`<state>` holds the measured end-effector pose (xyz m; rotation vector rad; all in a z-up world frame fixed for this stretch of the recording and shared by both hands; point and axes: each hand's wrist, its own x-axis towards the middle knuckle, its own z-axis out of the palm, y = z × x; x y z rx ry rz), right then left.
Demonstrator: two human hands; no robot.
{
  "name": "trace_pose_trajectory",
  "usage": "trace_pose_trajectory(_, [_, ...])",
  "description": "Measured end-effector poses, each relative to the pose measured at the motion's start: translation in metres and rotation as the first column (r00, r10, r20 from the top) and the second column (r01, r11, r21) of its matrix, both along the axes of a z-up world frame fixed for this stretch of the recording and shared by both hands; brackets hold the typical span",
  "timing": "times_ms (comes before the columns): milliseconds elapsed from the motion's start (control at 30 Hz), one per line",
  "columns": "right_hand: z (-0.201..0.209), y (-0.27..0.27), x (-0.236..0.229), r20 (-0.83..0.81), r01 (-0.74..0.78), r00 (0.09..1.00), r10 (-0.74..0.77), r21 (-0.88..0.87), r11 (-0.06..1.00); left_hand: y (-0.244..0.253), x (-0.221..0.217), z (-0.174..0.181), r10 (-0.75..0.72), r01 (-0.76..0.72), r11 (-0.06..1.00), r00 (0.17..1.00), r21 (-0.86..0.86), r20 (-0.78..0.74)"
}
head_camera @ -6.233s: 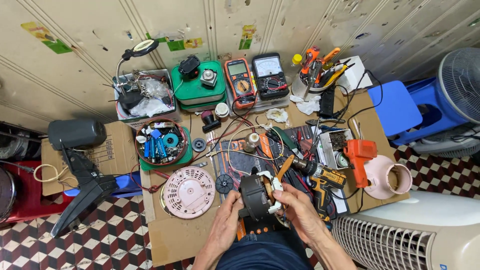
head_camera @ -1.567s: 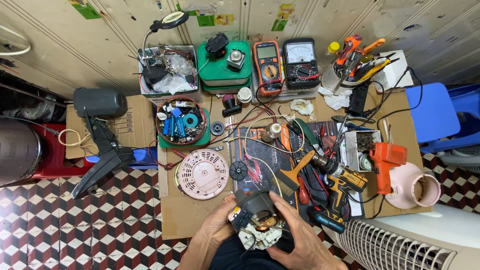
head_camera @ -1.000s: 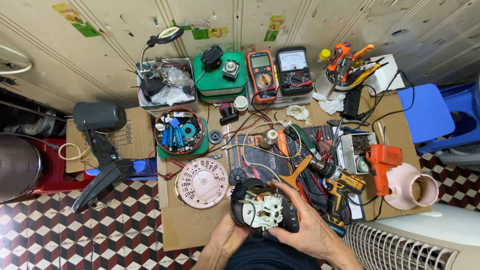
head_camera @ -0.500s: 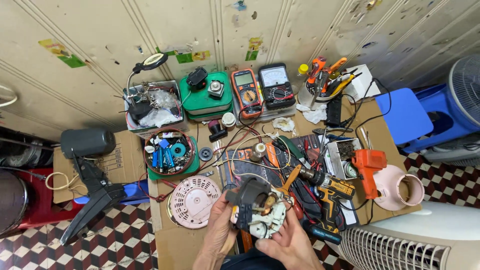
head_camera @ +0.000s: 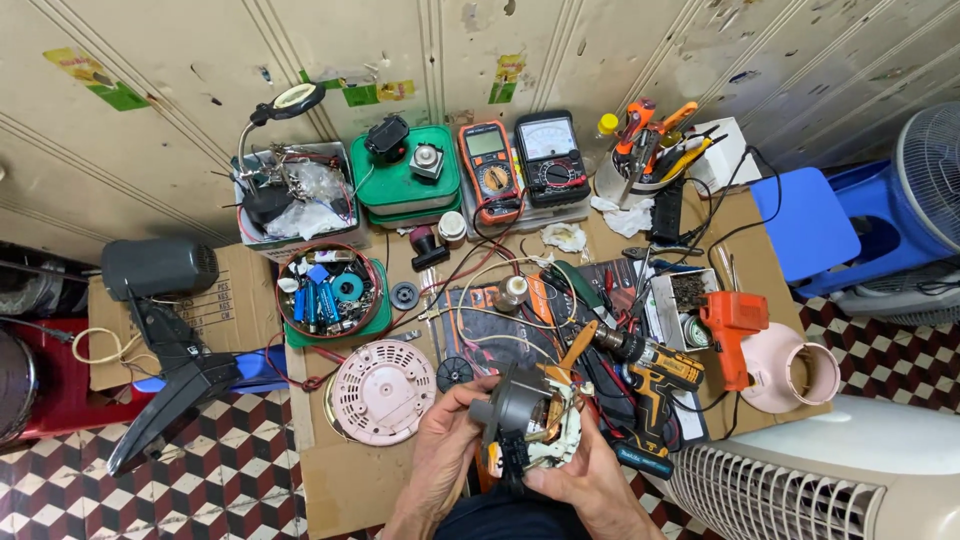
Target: Cleaning a motor component of an appliance using a brush and applying lubricant or cleaning solution.
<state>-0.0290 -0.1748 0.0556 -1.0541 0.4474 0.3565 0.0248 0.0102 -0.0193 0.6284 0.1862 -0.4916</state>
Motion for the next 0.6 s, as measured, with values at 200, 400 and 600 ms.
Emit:
trace_pose_trajectory(200, [0.0,-0.003,0.001,-0.022,0.046,0.999,-0.046,0.003,0.999,0.009,0.001,0.017,-0.099,0.102,0.992,0.994,0.067,-0.043])
trace_pose_trajectory(400, [0.008,-0.002,0.005,-0.019,0.033,0.999,-0.033,0.001,0.999,0.014,-0.003,0.0,-0.092,0.1,0.991,0.992,0.094,-0.088])
trace_pose_trajectory(600, [0.001,-0.012,0.007,-0.032,-0.028,0.999,0.029,0.03,0.999,0.017,-0.008,-0.006,-0.11,0.092,0.974,0.991,0.207,0.079])
